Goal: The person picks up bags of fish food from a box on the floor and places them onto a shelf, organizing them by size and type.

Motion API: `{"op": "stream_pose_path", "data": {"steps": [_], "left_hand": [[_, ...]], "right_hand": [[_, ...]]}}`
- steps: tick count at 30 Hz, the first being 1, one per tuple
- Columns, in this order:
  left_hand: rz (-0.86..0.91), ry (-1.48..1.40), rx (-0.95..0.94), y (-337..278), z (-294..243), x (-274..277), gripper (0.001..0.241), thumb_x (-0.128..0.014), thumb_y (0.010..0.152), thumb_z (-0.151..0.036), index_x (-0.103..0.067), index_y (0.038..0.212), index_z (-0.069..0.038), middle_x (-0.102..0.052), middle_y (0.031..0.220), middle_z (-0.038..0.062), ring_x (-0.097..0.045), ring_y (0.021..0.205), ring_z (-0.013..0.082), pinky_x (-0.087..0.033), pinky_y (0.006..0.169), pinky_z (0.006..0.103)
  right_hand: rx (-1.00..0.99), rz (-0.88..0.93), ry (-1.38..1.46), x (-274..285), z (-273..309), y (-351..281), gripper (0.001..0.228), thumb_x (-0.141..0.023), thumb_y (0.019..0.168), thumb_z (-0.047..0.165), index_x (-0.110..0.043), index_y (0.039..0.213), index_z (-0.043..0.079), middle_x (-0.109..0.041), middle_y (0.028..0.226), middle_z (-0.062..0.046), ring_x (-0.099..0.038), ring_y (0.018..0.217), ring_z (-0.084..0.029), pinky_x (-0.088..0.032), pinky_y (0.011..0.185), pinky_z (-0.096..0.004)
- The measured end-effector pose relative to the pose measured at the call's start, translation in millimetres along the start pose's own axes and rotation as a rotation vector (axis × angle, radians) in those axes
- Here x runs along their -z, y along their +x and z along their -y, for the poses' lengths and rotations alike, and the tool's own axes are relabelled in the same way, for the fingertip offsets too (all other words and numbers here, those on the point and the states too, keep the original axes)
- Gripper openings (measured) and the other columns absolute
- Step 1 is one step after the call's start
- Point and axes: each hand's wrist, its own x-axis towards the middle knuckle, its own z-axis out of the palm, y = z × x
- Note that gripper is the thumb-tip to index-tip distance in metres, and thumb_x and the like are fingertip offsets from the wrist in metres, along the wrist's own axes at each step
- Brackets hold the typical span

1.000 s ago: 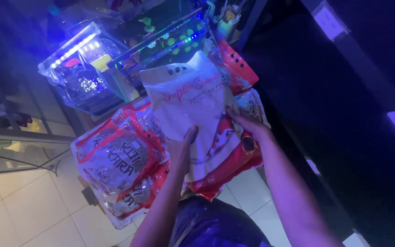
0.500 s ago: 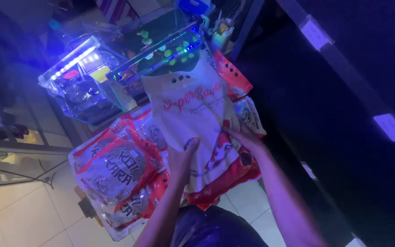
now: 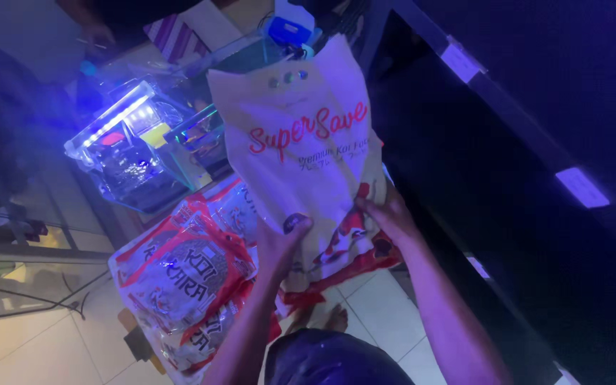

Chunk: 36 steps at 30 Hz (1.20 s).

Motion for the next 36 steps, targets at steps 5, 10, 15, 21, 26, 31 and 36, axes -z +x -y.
{"op": "stream_pose_path", "data": {"steps": [5,10,15,21,26,31,36], "left_hand": [[0.096,-0.032,-0.208,25,-19,11,0.096,-0.093,0.05,-0.02,-0.039,0.128,0.002,-0.058,0.113,0.022,-0.057,0.103,0.0283,-0.045,0.093,0.0439],[0.178,-0.078,-0.401,42,-45,7,0.095,-0.092,0.051,-0.019,-0.039,0.126,0.004,-0.058,0.109,0.022,-0.055,0.102,0.0276,-0.046,0.09,0.0459],[0.283,-0.138,-0.622,55,-83,-6,0.099,-0.093,0.051,-0.023,-0.034,0.126,0.004,-0.056,0.107,0.023,-0.056,0.098,0.0299,-0.047,0.089,0.0502],[0.391,-0.167,-0.791,58,-132,-23,0.096,-0.091,0.053,-0.018,-0.037,0.128,0.005,-0.057,0.107,0.022,-0.057,0.096,0.0319,-0.048,0.09,0.0496],[0.479,-0.238,-0.89,67,-157,-39,0.099,-0.091,0.054,-0.022,-0.032,0.13,0.005,-0.055,0.11,0.022,-0.056,0.1,0.0344,-0.047,0.091,0.0528],[0.557,-0.304,-1.012,60,-191,-55,0.094,-0.09,0.055,-0.023,-0.035,0.127,0.004,-0.055,0.105,0.019,-0.057,0.099,0.032,-0.047,0.093,0.0516],[0.593,-0.343,-1.075,58,-212,-73,0.093,-0.093,0.052,-0.018,-0.038,0.124,0.002,-0.055,0.105,0.017,-0.058,0.098,0.0282,-0.047,0.093,0.0471]], "right_hand": [[0.259,-0.09,0.022,15,-14,23,0.055,-0.078,0.069,0.018,-0.052,0.117,0.006,-0.059,0.097,-0.011,-0.055,0.09,-0.021,-0.045,0.081,-0.039],[0.459,-0.151,0.057,19,18,24,0.06,-0.073,0.064,0.005,-0.047,0.118,0.003,-0.055,0.098,-0.014,-0.053,0.092,-0.025,-0.043,0.083,-0.04],[0.613,-0.226,0.08,39,35,37,0.065,-0.073,0.059,0.002,-0.048,0.119,0.003,-0.053,0.097,-0.012,-0.053,0.091,-0.022,-0.044,0.082,-0.04],[0.791,-0.259,0.122,60,79,24,0.066,-0.071,0.061,0.002,-0.045,0.122,0.005,-0.054,0.102,-0.01,-0.052,0.096,-0.02,-0.043,0.09,-0.04],[0.932,-0.284,0.113,76,114,18,0.064,-0.07,0.062,-0.002,-0.045,0.121,0.005,-0.055,0.103,-0.008,-0.053,0.096,-0.018,-0.043,0.089,-0.038],[1.023,-0.322,0.111,87,151,-5,0.062,-0.07,0.063,-0.002,-0.045,0.12,0.006,-0.056,0.101,-0.006,-0.053,0.094,-0.015,-0.043,0.089,-0.035],[1.095,-0.395,0.035,100,175,-23,0.06,-0.074,0.065,0.003,-0.045,0.118,0.006,-0.054,0.098,-0.007,-0.052,0.09,-0.016,-0.044,0.086,-0.036]]}}
